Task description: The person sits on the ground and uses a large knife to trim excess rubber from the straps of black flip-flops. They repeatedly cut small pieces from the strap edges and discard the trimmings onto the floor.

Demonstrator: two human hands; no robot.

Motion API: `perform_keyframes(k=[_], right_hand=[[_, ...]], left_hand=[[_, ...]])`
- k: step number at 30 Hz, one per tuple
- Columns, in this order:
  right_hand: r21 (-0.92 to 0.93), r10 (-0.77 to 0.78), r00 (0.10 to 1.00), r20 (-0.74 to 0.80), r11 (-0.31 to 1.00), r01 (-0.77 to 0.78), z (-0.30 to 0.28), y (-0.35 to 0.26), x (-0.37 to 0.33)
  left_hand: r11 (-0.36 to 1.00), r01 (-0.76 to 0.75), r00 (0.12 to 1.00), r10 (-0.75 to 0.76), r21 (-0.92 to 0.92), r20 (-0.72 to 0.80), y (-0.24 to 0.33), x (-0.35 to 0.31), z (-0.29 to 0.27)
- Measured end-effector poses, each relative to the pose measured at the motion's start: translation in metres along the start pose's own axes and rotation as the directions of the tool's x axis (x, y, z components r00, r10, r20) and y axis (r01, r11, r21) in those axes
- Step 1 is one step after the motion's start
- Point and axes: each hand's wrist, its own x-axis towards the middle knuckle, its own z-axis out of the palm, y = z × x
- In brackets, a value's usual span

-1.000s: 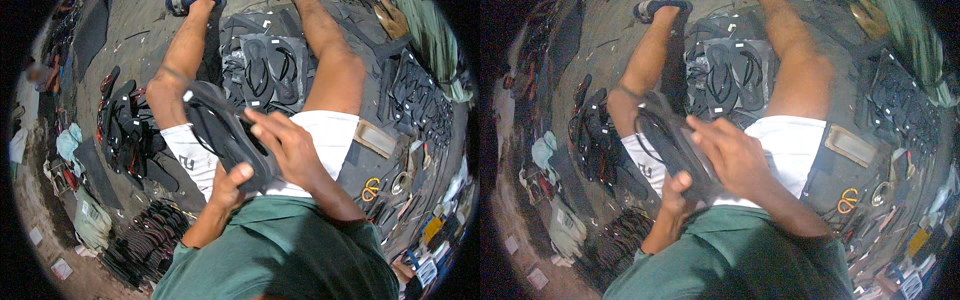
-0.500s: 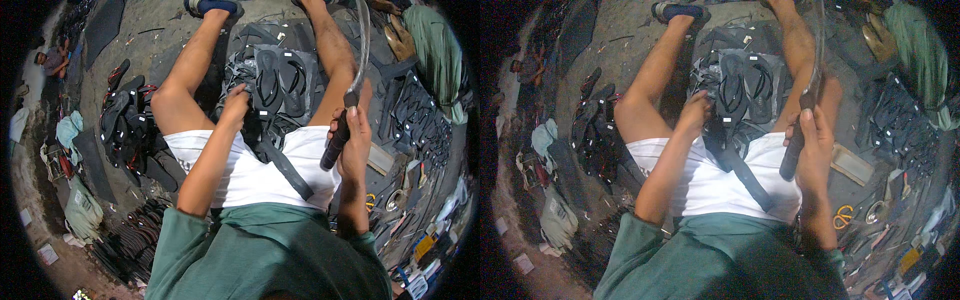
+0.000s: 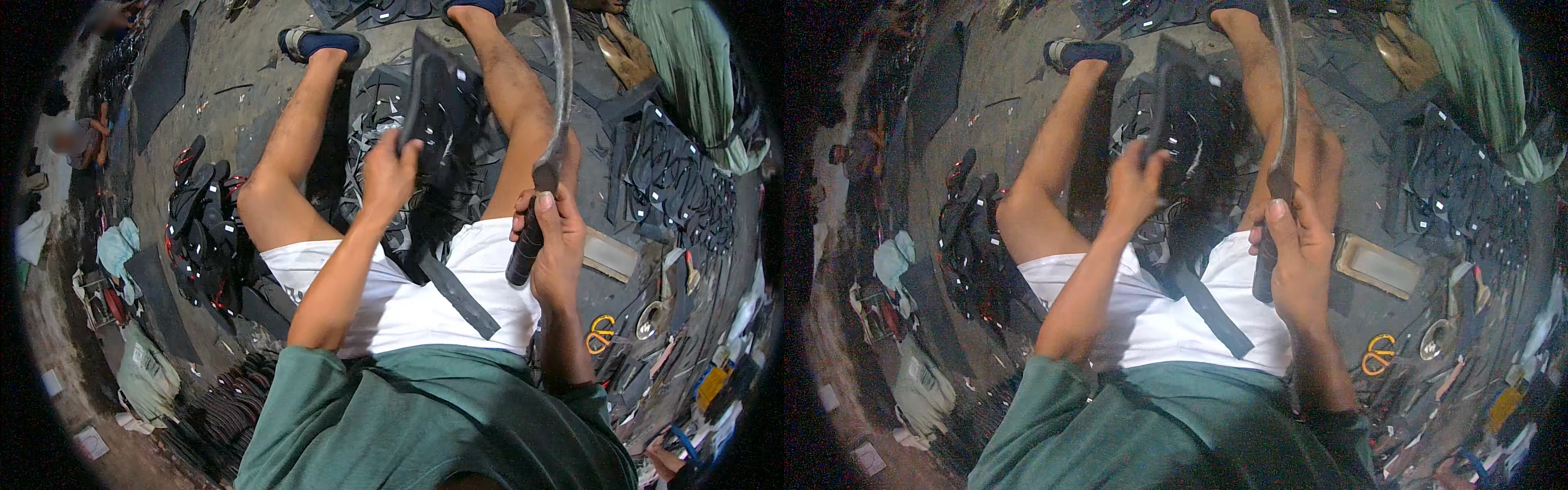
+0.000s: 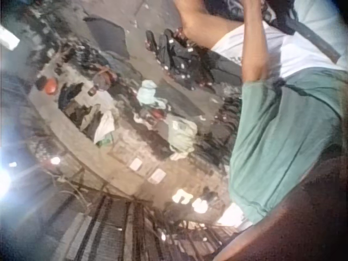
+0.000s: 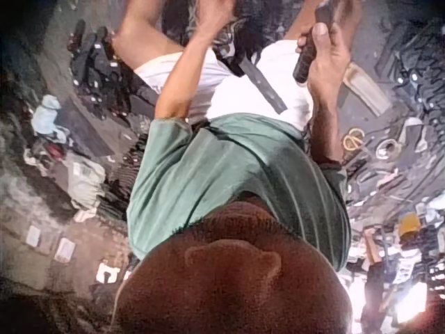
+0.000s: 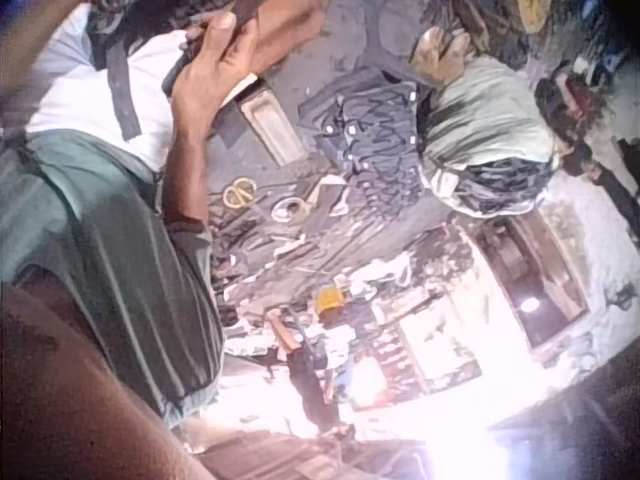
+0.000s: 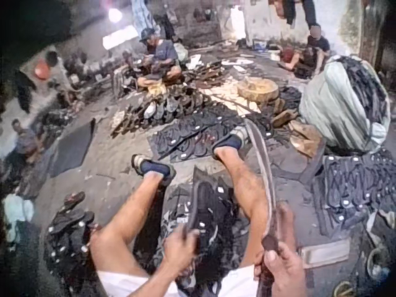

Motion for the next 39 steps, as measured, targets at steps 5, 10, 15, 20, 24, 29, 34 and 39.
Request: perform_keyframes(k=[5, 10, 15, 20, 24, 29, 34, 39], right_hand=[[0.058, -0.026, 0.999, 0.038, 0.998, 0.024, 0.005, 0.003, 0.002], [-0.162, -0.028, 0.951, 0.308, 0.983, 0.082, 0.038, 0.003, -0.010], [-0.373, 0.111, 0.846, 0.522, 0.921, 0.109, 0.042, -0.015, -0.041], [-0.539, 0.002, 0.774, 0.634, 0.719, 0.439, 0.039, 0.001, -0.072], [-0.538, -0.017, 0.748, 0.663, 0.685, 0.492, 0.035, 0.012, -0.089], [-0.551, -0.011, 0.751, 0.660, 0.672, 0.495, 0.043, 0.014, -0.085], [-0.638, -0.005, 0.706, 0.708, 0.423, 0.643, 0.043, 0.021, -0.078], [-0.555, -0.102, 0.580, 0.808, 0.196, 0.808, 0.025, 0.068, -0.077]], left_hand=[[0.959, -0.178, 0.895, 0.250, 0.219, -0.369, 0.037, -0.010, -0.102], [0.882, 0.144, 0.915, -0.291, -0.449, -0.279, 0.021, -0.018, -0.146], [0.131, 0.271, 0.910, -0.357, -0.954, 0.210, 0.011, -0.099, -0.156], [0.034, 0.280, 0.849, -0.476, -0.960, 0.231, 0.034, -0.161, -0.143], [0.001, 0.391, 0.795, -0.504, -0.920, 0.337, 0.055, -0.185, -0.151], [-0.044, 0.417, 0.802, -0.452, -0.908, 0.390, 0.052, -0.194, -0.142], [-0.020, 0.441, 0.767, -0.511, -0.897, 0.389, 0.060, -0.196, -0.130], [0.027, 0.551, 0.758, -0.433, -0.834, 0.487, 0.069, -0.195, -0.131]])
